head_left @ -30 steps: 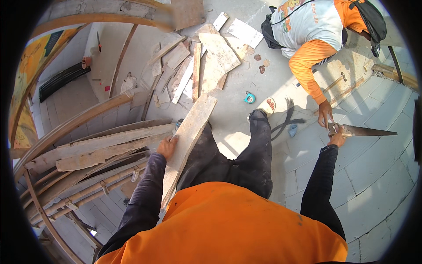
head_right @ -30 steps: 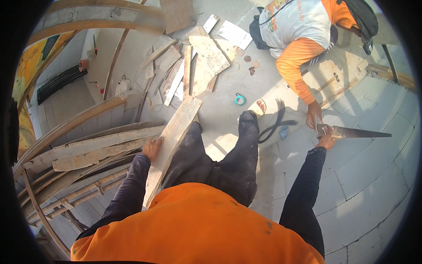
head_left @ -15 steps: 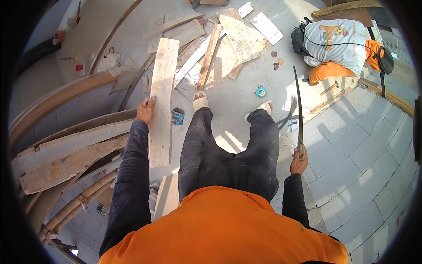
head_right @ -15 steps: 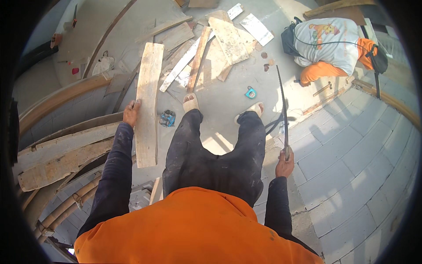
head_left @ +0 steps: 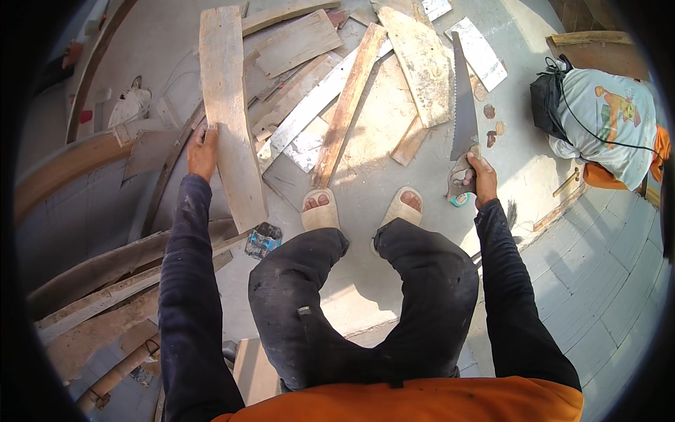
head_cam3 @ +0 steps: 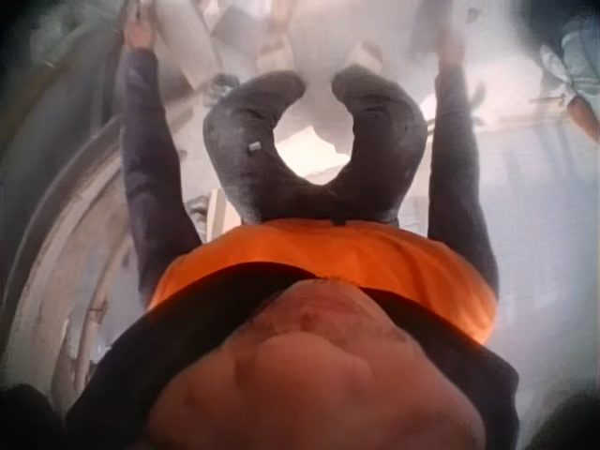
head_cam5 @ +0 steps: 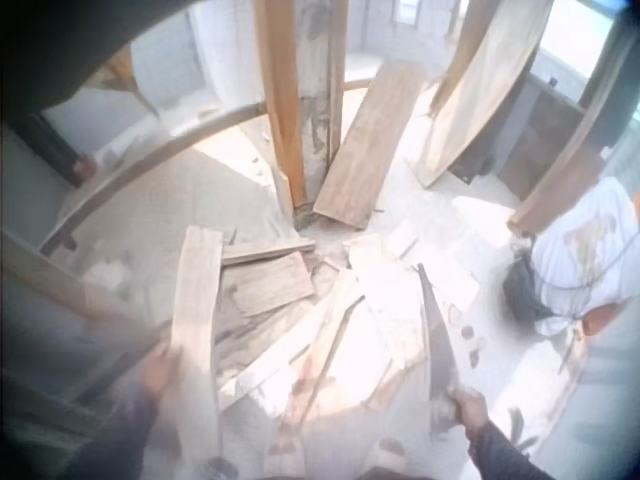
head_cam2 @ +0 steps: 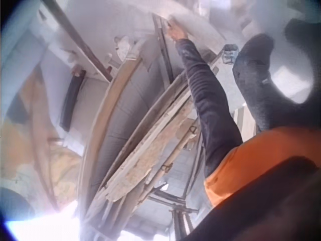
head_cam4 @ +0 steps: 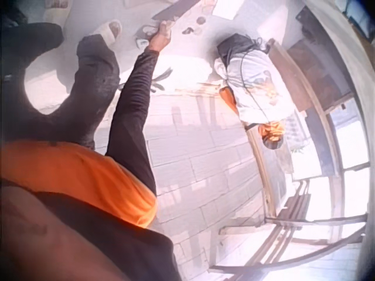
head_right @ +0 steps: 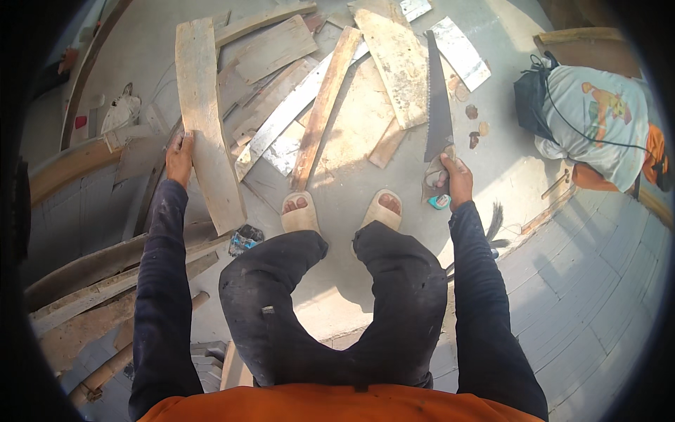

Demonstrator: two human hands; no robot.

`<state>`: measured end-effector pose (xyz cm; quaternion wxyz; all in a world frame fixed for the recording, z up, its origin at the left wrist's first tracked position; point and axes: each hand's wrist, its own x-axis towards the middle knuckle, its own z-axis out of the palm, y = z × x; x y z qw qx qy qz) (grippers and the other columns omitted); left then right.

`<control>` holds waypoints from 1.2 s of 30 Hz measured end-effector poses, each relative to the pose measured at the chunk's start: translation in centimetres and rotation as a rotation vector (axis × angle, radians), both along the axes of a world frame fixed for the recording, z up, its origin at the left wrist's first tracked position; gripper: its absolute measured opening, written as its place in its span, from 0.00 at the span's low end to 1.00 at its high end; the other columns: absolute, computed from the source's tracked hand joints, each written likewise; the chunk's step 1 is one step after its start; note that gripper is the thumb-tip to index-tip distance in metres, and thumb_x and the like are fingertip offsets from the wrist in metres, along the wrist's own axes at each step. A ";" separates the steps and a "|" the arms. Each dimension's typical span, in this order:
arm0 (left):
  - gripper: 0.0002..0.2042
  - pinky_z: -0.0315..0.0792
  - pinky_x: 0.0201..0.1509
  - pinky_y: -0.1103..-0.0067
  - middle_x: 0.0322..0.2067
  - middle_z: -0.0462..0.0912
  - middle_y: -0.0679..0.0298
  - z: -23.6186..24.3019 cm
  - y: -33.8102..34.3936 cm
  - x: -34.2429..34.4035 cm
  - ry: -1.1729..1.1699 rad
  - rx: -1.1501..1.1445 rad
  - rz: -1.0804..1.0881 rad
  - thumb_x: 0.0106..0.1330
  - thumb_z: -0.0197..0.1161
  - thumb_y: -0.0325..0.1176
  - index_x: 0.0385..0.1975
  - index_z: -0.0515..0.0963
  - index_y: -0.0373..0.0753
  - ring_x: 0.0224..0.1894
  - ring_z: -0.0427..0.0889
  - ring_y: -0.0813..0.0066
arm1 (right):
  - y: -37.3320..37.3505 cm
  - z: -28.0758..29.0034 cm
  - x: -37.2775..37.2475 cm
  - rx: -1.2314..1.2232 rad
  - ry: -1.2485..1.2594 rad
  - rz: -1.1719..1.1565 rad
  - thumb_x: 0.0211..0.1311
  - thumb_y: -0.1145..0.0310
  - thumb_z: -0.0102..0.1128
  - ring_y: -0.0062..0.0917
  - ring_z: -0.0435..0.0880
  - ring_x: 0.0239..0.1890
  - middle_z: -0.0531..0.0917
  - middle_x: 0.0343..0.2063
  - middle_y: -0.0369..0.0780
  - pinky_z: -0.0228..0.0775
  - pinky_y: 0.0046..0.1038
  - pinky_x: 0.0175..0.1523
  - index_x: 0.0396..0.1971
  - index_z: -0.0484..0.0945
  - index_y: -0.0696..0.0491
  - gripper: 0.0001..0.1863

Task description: The person saws a piece of wood with a hand saw and then hammers nails into it to join it with another piece of wood.

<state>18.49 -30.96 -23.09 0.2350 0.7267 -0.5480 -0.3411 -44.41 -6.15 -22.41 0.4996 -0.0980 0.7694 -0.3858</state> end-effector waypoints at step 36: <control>0.34 0.81 0.57 0.62 0.53 0.85 0.52 -13.1 10.5 -16.5 -0.179 -0.262 -0.413 0.58 0.79 0.30 0.64 0.70 0.37 0.52 0.88 0.48 | -1.3 -9.1 -0.5 -0.393 -0.171 0.056 0.82 0.63 0.58 0.24 0.80 0.28 0.76 0.21 0.33 0.78 0.35 0.49 0.47 0.77 0.54 0.10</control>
